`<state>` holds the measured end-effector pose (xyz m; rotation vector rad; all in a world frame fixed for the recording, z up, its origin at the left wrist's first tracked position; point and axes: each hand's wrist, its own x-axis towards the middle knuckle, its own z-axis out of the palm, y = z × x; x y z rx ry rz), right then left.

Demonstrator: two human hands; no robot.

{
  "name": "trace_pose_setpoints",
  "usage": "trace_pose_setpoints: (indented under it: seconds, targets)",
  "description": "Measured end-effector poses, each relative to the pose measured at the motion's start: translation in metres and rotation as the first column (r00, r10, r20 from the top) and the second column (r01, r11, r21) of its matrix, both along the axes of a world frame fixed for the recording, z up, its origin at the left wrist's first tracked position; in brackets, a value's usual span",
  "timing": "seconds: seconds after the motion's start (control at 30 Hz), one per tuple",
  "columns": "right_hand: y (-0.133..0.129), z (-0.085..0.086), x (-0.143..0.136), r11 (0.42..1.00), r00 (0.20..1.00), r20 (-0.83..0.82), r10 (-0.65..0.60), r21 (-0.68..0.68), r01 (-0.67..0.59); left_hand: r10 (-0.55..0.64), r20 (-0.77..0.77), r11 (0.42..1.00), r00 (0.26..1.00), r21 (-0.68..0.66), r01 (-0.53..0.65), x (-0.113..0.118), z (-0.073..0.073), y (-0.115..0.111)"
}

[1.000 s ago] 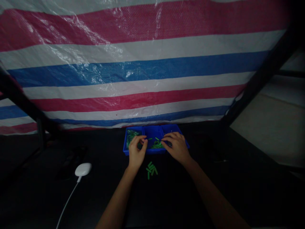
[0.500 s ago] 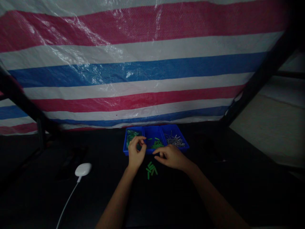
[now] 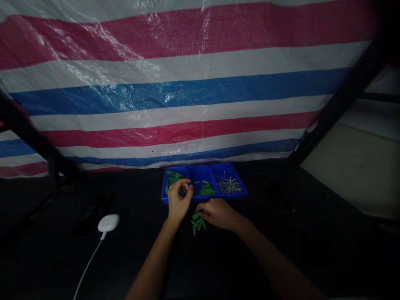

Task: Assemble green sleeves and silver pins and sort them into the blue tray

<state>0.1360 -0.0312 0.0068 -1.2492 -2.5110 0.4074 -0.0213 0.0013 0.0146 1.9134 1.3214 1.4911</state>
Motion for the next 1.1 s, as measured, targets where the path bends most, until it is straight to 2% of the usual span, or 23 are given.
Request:
trace_pose_setpoints:
  seconds: [0.27,0.43,0.63,0.73,0.87,1.0,1.1]
  targets:
    - [-0.001,0.0,0.0,1.0,1.0,-0.001,0.009,-0.009,-0.009,-0.017,0.003,0.999,1.0,0.046,0.017,0.0,-0.001,0.002]
    - [-0.001,0.004,0.0,0.999,0.999,-0.009,-0.035,-0.022,0.034,-0.022,0.012,0.999,1.0,0.038,0.022,0.0,-0.003,0.003]
    - [0.002,0.011,0.006,0.989,0.976,-0.208,-0.06,-0.143,0.03,-0.025,0.012,0.999,1.0,0.027,0.024,0.0,-0.003,0.003]
    - [0.005,0.011,0.011,0.986,0.937,-0.326,-0.128,-0.145,0.085,-0.033,-0.006,0.999,0.999,0.024,0.033,0.0,-0.002,0.001]
    - [0.009,0.012,0.018,0.971,0.871,-0.43,-0.238,-0.119,0.207,-0.068,-0.119,0.994,0.991,0.074,0.077,0.003,0.001,-0.003]
    - [0.011,0.011,0.021,0.967,0.871,-0.422,-0.252,-0.071,0.245,-0.111,-0.287,0.983,0.951,0.108,0.147,0.005,0.003,-0.006]
    - [0.011,0.01,0.02,0.963,0.874,-0.409,-0.261,-0.043,0.267,-0.133,-0.349,0.977,0.928,0.11,0.182,0.006,0.001,-0.007]
